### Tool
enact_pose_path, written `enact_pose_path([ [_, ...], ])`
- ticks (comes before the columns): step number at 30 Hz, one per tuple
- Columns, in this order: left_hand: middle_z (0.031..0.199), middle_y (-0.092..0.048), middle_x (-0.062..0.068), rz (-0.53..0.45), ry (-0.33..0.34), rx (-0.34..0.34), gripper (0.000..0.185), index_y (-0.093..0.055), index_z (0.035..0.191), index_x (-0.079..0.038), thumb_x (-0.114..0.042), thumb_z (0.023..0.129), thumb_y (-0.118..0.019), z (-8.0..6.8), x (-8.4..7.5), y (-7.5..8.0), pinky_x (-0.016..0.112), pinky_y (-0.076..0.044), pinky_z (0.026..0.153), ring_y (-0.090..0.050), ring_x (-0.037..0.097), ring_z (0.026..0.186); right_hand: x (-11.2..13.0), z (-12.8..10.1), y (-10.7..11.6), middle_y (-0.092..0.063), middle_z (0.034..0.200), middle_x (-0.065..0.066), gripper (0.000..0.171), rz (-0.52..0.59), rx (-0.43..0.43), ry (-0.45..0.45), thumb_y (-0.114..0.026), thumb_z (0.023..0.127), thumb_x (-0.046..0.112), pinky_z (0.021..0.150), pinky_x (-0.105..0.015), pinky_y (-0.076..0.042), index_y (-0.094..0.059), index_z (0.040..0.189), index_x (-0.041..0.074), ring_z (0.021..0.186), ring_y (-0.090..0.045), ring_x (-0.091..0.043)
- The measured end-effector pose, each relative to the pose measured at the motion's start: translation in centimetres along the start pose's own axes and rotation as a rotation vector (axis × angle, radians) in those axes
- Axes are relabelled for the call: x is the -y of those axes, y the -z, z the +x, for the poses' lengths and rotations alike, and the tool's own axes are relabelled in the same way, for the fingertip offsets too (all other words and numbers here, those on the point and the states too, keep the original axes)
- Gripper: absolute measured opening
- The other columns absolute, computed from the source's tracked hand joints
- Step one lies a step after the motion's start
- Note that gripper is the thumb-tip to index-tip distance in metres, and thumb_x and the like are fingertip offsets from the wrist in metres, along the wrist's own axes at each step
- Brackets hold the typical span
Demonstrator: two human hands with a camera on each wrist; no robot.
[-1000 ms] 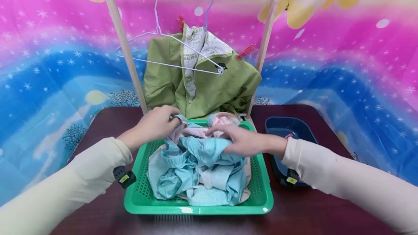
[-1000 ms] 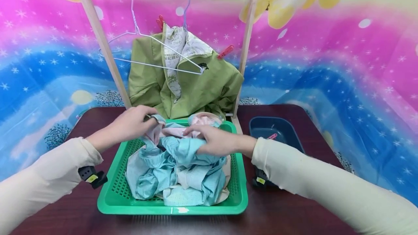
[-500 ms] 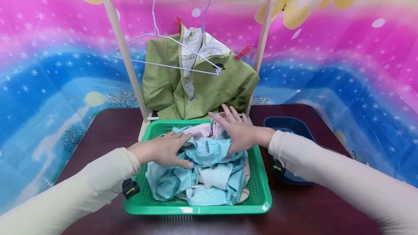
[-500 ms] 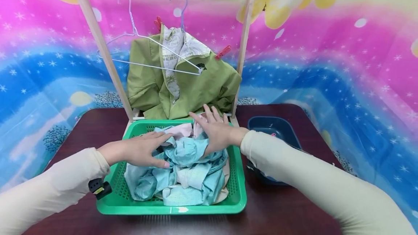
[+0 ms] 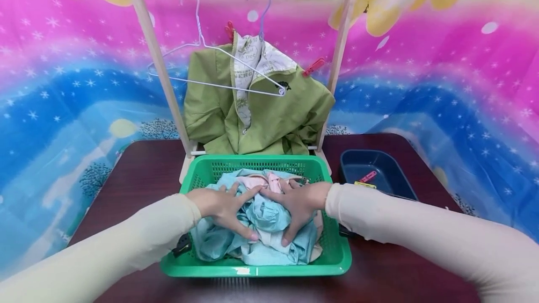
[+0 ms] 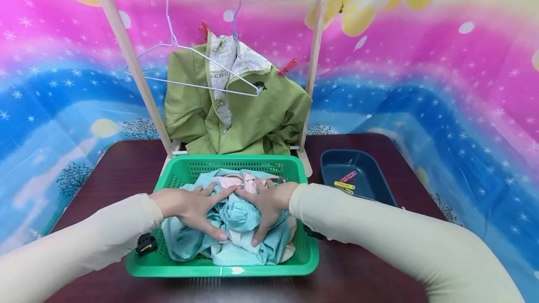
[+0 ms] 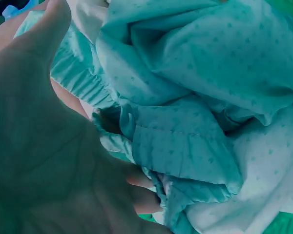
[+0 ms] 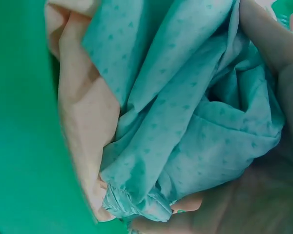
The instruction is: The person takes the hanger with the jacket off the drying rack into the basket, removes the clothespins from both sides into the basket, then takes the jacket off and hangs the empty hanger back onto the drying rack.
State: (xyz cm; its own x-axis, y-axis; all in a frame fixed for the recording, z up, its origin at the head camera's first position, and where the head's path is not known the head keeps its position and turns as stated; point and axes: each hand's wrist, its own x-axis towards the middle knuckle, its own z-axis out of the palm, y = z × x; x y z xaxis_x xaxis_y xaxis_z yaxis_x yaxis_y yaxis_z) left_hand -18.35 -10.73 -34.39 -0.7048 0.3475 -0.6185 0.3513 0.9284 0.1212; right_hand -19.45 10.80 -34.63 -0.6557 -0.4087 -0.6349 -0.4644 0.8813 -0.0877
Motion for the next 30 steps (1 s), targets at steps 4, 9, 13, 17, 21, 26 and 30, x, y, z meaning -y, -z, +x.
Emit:
enact_pose_path([
  [4,0.172,-0.01,0.011,0.067,0.084,0.04,0.119,0.001,0.159,-0.051,-0.09,0.066,-0.064,1.0,-0.7,-0.2,0.06,-0.042,0.108,-0.029,0.041,0.152,0.6,0.9,-0.3,-0.003,0.173,-0.005,0.122,-0.052,0.045,-0.063,-0.079,0.068,0.074,0.122,-0.064,-0.022,-0.001,0.159,0.052,0.16,-0.004,-0.033],
  [9,0.172,-0.01,0.012,0.138,0.12,0.064,0.126,0.0,0.159,-0.052,-0.086,0.062,-0.072,2.1,-1.3,-0.4,0.047,-0.049,0.101,-0.036,0.039,0.148,1.1,1.6,-0.4,-0.007,0.173,-0.001,0.123,-0.117,0.091,-0.116,-0.08,0.064,0.076,0.123,-0.054,-0.027,-0.01,0.16,0.047,0.16,-0.008,-0.029],
  [13,0.172,-0.005,0.012,0.173,0.125,0.093,0.127,0.001,0.158,-0.052,-0.081,0.063,-0.077,2.8,-1.6,-0.5,0.045,-0.044,0.11,-0.031,0.034,0.152,1.2,2.0,-0.2,-0.009,0.173,0.003,0.123,-0.12,0.132,-0.16,-0.082,0.059,0.078,0.121,-0.042,-0.034,-0.025,0.16,0.037,0.157,-0.019,-0.022],
  [17,0.172,-0.004,0.013,0.195,0.139,0.112,0.128,0.002,0.158,-0.052,-0.076,0.064,-0.081,3.4,-1.9,-0.5,0.042,-0.046,0.108,-0.033,0.032,0.15,1.5,2.2,0.2,-0.016,0.171,0.007,0.136,-0.124,0.168,-0.244,-0.083,0.053,0.081,0.112,-0.037,-0.045,-0.018,0.163,0.032,0.153,-0.03,-0.015],
  [21,0.171,-0.005,0.015,0.201,0.154,0.118,0.13,0.003,0.159,-0.05,-0.073,0.064,-0.082,3.8,-2.2,-0.8,0.043,-0.045,0.11,-0.026,0.033,0.154,2.2,2.5,0.4,-0.024,0.169,0.007,0.146,-0.098,0.189,-0.338,-0.087,0.048,0.077,0.106,-0.036,-0.05,-0.01,0.164,0.032,0.15,-0.035,-0.013],
  [26,0.171,-0.002,0.017,0.18,0.168,0.123,0.131,0.003,0.16,-0.047,-0.071,0.064,-0.084,4.1,-2.5,-1.3,0.043,-0.041,0.116,-0.016,0.032,0.158,3.2,3.0,0.4,-0.047,0.154,0.007,0.132,-0.131,0.206,-0.401,-0.09,0.044,0.075,0.092,-0.035,-0.057,-0.037,0.155,0.029,0.126,-0.057,-0.013],
  [30,0.171,-0.002,0.018,0.156,0.174,0.115,0.134,0.002,0.16,-0.048,-0.068,0.062,-0.087,4.2,-2.8,-1.5,0.045,-0.039,0.118,-0.013,0.029,0.158,3.5,3.1,0.3,-0.051,0.147,0.007,0.127,-0.097,0.225,-0.447,-0.093,0.042,0.072,0.087,-0.036,-0.058,-0.042,0.15,0.028,0.11,-0.061,-0.014],
])
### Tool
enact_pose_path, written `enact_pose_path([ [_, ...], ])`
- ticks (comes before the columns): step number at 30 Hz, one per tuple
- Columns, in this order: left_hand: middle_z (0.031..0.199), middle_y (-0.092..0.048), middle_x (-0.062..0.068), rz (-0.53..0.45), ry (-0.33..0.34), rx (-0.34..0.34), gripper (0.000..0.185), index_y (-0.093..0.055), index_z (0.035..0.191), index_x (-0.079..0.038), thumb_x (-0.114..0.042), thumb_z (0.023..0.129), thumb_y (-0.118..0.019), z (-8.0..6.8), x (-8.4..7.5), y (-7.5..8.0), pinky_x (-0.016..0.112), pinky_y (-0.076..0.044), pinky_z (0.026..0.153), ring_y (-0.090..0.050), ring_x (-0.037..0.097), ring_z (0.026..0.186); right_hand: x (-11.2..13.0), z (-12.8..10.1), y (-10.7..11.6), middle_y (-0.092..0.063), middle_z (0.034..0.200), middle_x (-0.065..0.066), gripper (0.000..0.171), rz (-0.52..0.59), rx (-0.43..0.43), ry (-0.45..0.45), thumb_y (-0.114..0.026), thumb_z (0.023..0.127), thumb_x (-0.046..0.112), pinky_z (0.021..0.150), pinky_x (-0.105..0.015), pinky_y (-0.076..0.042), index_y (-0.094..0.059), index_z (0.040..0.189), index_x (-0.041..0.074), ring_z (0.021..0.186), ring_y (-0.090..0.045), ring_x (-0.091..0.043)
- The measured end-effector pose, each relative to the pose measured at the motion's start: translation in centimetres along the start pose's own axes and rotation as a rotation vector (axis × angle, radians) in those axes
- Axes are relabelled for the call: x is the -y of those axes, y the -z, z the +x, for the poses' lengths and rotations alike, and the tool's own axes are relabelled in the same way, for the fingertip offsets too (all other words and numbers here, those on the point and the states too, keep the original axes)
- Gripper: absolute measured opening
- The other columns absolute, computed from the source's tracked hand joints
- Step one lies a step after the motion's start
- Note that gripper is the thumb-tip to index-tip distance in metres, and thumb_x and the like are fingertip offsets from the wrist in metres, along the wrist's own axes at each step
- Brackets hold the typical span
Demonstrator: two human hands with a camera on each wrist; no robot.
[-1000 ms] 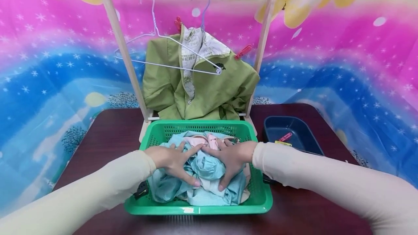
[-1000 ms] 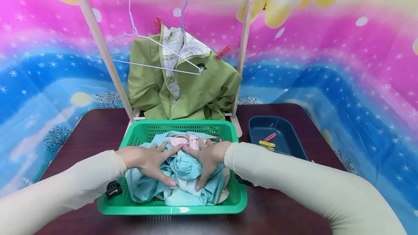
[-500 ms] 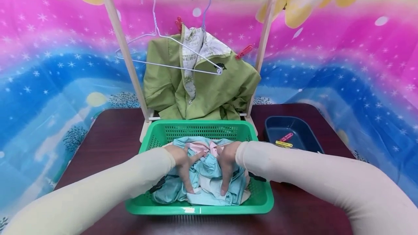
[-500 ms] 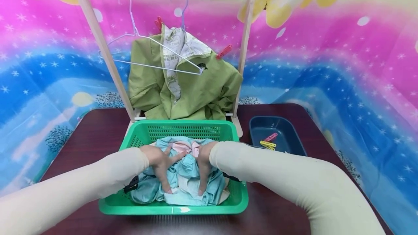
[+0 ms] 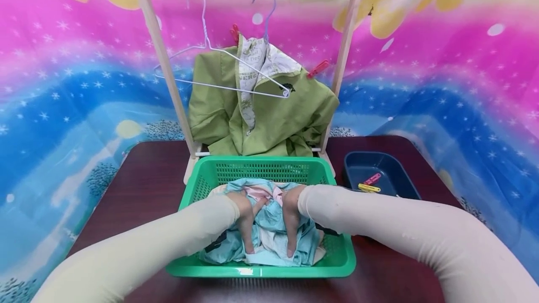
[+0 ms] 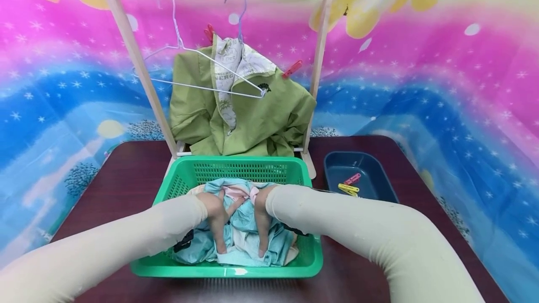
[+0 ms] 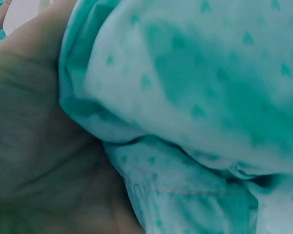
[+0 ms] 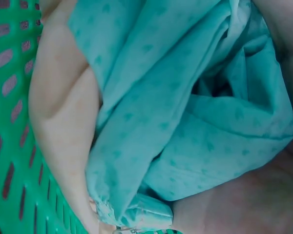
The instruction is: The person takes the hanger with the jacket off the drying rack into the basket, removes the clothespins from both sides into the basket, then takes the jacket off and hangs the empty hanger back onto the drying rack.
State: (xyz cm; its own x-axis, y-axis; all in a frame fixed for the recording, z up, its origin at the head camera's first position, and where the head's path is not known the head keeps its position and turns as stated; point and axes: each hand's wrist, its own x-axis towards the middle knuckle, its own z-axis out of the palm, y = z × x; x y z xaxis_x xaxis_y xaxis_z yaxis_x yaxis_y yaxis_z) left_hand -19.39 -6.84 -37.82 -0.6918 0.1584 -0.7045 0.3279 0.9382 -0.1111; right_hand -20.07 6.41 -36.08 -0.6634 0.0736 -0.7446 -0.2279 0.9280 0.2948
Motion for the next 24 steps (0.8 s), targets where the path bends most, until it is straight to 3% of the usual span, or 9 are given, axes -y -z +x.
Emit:
enact_pose_path([
  [5,0.171,-0.004,0.018,0.01,0.001,-0.01,0.135,0.001,0.16,-0.046,-0.066,0.061,-0.089,0.1,-0.5,0.0,0.043,-0.038,0.119,-0.016,0.029,0.157,0.0,0.0,-0.2,-0.039,0.157,0.008,0.136,0.05,0.044,-0.02,-0.094,0.044,0.068,0.088,-0.038,-0.057,-0.029,0.158,0.032,0.107,-0.061,-0.016],
  [11,0.171,-0.003,0.017,0.014,0.007,-0.016,0.135,0.001,0.161,-0.044,-0.063,0.063,-0.09,-0.1,-0.8,-0.1,0.039,-0.042,0.115,-0.024,0.028,0.155,0.3,0.2,-0.2,-0.049,0.147,0.006,0.13,0.037,0.063,-0.042,-0.095,0.044,0.068,0.087,-0.039,-0.058,-0.038,0.153,0.028,0.096,-0.064,-0.018],
  [17,0.171,-0.002,0.015,-0.01,0.03,0.003,0.134,-0.001,0.161,-0.044,-0.061,0.063,-0.091,-0.1,-1.1,0.0,0.037,-0.039,0.117,-0.014,0.026,0.158,0.5,0.5,-0.3,-0.053,0.147,0.008,0.119,0.021,0.08,-0.04,-0.095,0.046,0.066,0.091,-0.033,-0.056,-0.047,0.148,0.027,0.108,-0.06,-0.013],
  [24,0.171,-0.002,0.016,-0.01,0.035,0.004,0.135,-0.002,0.161,-0.044,-0.061,0.061,-0.091,0.1,-1.1,-0.1,0.038,-0.035,0.121,-0.009,0.026,0.159,0.7,0.6,-0.4,-0.042,0.157,0.007,0.133,-0.035,0.059,-0.025,-0.093,0.045,0.07,0.09,-0.03,-0.055,-0.033,0.156,0.028,0.115,-0.059,-0.012],
])
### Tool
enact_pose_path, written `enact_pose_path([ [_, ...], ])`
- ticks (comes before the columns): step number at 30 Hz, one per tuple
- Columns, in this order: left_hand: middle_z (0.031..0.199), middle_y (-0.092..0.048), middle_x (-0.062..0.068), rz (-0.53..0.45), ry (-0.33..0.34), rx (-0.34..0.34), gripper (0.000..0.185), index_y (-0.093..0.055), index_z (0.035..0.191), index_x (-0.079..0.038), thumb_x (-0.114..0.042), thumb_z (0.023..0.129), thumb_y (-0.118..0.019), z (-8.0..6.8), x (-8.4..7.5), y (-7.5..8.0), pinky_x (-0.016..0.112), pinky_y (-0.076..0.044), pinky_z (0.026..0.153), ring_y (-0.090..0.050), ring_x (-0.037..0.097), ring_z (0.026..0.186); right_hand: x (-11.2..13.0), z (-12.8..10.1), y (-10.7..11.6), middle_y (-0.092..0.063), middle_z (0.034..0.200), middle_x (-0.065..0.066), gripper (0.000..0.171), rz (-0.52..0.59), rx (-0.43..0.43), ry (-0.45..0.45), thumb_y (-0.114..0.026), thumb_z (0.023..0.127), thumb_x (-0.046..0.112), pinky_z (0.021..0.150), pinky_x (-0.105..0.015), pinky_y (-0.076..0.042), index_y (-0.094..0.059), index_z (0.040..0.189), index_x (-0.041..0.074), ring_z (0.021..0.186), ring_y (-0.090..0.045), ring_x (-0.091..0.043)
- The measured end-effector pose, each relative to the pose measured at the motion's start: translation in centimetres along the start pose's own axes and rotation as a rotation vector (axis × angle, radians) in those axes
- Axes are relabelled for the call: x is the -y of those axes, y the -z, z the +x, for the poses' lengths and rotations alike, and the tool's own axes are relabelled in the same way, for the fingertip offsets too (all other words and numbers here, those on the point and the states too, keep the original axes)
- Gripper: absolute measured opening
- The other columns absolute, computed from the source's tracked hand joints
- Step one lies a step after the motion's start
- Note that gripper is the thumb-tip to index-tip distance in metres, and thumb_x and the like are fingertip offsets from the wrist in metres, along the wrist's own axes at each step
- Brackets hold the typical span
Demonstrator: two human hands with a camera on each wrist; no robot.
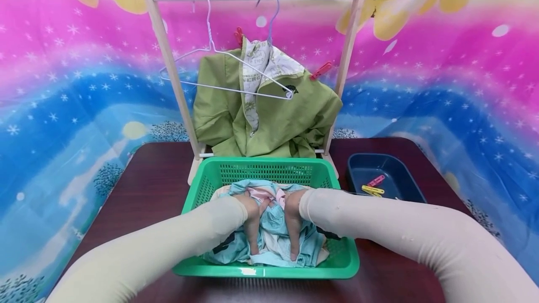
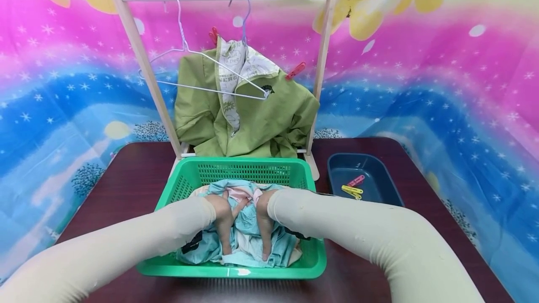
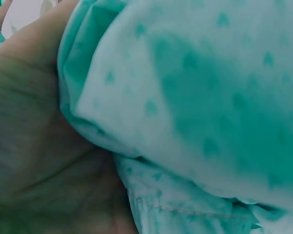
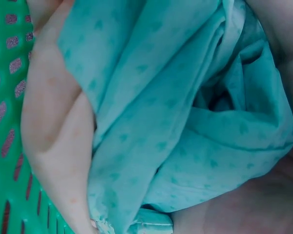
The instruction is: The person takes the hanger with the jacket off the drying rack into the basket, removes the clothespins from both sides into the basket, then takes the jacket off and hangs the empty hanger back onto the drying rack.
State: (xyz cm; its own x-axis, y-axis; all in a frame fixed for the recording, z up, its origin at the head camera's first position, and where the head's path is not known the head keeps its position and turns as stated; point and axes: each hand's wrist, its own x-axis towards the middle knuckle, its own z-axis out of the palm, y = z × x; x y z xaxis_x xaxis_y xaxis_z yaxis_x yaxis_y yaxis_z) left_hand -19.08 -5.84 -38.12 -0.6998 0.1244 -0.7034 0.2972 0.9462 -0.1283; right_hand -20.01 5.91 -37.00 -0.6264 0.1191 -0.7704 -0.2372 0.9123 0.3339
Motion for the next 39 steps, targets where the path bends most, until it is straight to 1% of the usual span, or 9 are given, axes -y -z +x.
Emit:
enact_pose_path([
  [2,0.171,0.0,0.016,0.002,-0.004,0.005,0.135,-0.002,0.161,-0.044,-0.061,0.062,-0.091,0.1,0.0,0.0,0.039,-0.034,0.122,-0.008,0.026,0.159,0.0,0.0,0.0,-0.042,0.156,0.007,0.132,-0.002,-0.012,0.006,-0.093,0.045,0.07,0.09,-0.03,-0.056,-0.034,0.156,0.028,0.115,-0.058,-0.012],
  [6,0.171,0.001,0.015,0.008,-0.012,0.017,0.134,-0.001,0.161,-0.043,-0.061,0.063,-0.091,0.2,0.1,0.1,0.038,-0.033,0.122,-0.007,0.026,0.159,-0.1,-0.2,0.2,-0.054,0.142,0.006,0.122,0.036,-0.014,0.0,-0.095,0.044,0.066,0.09,-0.033,-0.056,-0.046,0.148,0.026,0.107,-0.061,-0.014],
  [9,0.171,0.002,0.016,0.01,-0.012,0.008,0.135,0.0,0.161,-0.044,-0.061,0.062,-0.091,0.2,0.2,0.1,0.038,-0.036,0.119,-0.012,0.027,0.158,-0.2,-0.3,0.4,-0.058,0.132,0.003,0.114,0.09,0.021,-0.021,-0.097,0.046,0.063,0.091,-0.037,-0.057,-0.05,0.142,0.022,0.1,-0.063,-0.017],
  [13,0.171,0.002,0.017,0.01,-0.016,-0.004,0.136,0.001,0.161,-0.044,-0.061,0.062,-0.091,0.3,0.3,0.1,0.037,-0.042,0.115,-0.02,0.028,0.156,-0.2,-0.5,0.5,-0.058,0.131,0.0,0.113,0.115,0.052,-0.044,-0.097,0.048,0.061,0.091,-0.039,-0.057,-0.049,0.141,0.018,0.097,-0.064,-0.021],
  [22,0.171,0.004,0.015,-0.039,-0.027,0.012,0.136,0.0,0.161,-0.043,-0.058,0.063,-0.092,0.5,0.4,0.2,0.037,-0.04,0.116,-0.014,0.026,0.157,0.0,0.0,0.5,-0.054,0.148,0.01,0.109,0.067,0.086,-0.036,-0.095,0.052,0.062,0.095,-0.033,-0.055,-0.052,0.146,0.027,0.112,-0.06,-0.013],
  [28,0.172,0.005,0.014,-0.049,-0.02,0.022,0.136,0.0,0.161,-0.043,-0.058,0.062,-0.093,0.6,0.4,0.2,0.037,-0.036,0.12,-0.009,0.028,0.158,-0.1,0.3,0.4,-0.057,0.143,0.011,0.11,0.073,0.064,-0.031,-0.096,0.049,0.062,0.094,-0.034,-0.056,-0.053,0.144,0.027,0.108,-0.06,-0.013],
  [35,0.171,-0.003,0.014,-0.036,-0.056,0.026,0.133,-0.006,0.161,-0.042,-0.056,0.062,-0.093,0.5,0.4,0.2,0.04,-0.028,0.125,-0.006,0.026,0.159,-0.2,0.8,0.3,-0.058,0.14,0.012,0.112,0.013,0.033,0.02,-0.094,0.046,0.067,0.091,-0.033,-0.056,-0.053,0.143,0.029,0.104,-0.06,-0.012],
  [37,0.172,-0.002,0.013,-0.027,-0.058,0.036,0.134,-0.005,0.161,-0.042,-0.057,0.062,-0.093,0.5,0.4,0.3,0.039,-0.027,0.125,-0.005,0.025,0.159,-0.5,1.0,0.3,-0.054,0.145,0.011,0.115,0.023,0.034,0.042,-0.094,0.047,0.068,0.093,-0.034,-0.055,-0.05,0.146,0.029,0.11,-0.061,-0.013],
  [39,0.172,-0.004,0.011,-0.012,-0.054,0.035,0.135,-0.003,0.161,-0.044,-0.059,0.061,-0.092,0.4,0.5,0.4,0.038,-0.03,0.123,-0.009,0.023,0.159,-1.1,1.2,0.5,-0.046,0.155,0.01,0.115,-0.009,0.016,0.11,-0.091,0.05,0.072,0.101,-0.034,-0.052,-0.047,0.149,0.033,0.127,-0.055,-0.013],
])
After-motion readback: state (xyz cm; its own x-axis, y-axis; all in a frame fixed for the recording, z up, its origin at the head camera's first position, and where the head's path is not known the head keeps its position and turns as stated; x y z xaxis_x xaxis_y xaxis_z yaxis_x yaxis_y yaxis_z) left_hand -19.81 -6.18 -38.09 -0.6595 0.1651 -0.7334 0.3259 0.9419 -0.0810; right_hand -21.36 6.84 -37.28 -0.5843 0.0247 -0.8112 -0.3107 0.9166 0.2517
